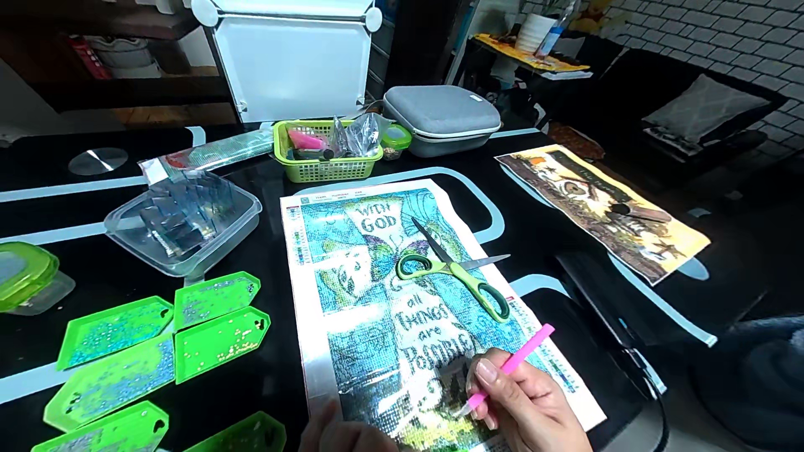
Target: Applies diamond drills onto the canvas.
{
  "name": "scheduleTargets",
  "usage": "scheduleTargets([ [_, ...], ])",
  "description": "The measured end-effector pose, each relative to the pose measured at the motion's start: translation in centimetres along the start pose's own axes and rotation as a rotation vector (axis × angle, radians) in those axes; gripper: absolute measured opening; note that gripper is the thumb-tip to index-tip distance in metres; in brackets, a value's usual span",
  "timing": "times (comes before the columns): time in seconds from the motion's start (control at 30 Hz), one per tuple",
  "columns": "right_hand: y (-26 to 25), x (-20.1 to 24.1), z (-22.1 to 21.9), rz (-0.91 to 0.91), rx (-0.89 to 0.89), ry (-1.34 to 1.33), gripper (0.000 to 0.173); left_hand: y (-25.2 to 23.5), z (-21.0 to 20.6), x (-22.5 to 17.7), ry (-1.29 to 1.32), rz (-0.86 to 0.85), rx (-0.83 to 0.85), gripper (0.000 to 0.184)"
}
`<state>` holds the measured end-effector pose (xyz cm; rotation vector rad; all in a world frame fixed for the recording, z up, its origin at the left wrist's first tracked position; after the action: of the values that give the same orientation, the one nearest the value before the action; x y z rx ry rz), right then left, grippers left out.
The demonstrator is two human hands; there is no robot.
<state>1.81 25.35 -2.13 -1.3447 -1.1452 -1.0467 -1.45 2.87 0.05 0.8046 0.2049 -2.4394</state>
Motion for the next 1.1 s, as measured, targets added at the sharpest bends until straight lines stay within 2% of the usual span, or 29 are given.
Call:
scheduleTargets([
  [0.2, 0.2, 0.3, -0.2, 0.013, 0.021, 0.051, 0.018, -0.2, 0.6, 0.9, -0.037, 0.037, 0.000, 0.046],
  [0.4, 0.2, 0.6, -1.2, 0.118, 0.202, 0.342, 0.021, -0.4, 0.0, 1.0, -0.052, 0.046, -0.002, 0.046],
  [0.57, 0.4, 0.1, -1.7, 0.171, 0.262, 0.489, 0.027, -0.4, 0.0, 1.1, -0.045, 0.047, 0.003, 0.046],
  [1.1, 0.5, 0.2, -1.7, 0.196, 0.277, 0.546, 0.028, -0.5, 0.0, 1.1, -0.064, 0.046, 0.003, 0.045],
])
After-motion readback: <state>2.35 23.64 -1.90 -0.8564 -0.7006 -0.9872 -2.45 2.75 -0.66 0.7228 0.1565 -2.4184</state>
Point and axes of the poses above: each hand's wrist, its own y-axis away from the middle knuckle, its own z-axis out of the back of the hand, x = y × z, the point moved 3 cm from there along -y, towards the middle knuckle, and after that the axes turned 13 degrees about x, right-handed, at the moved point
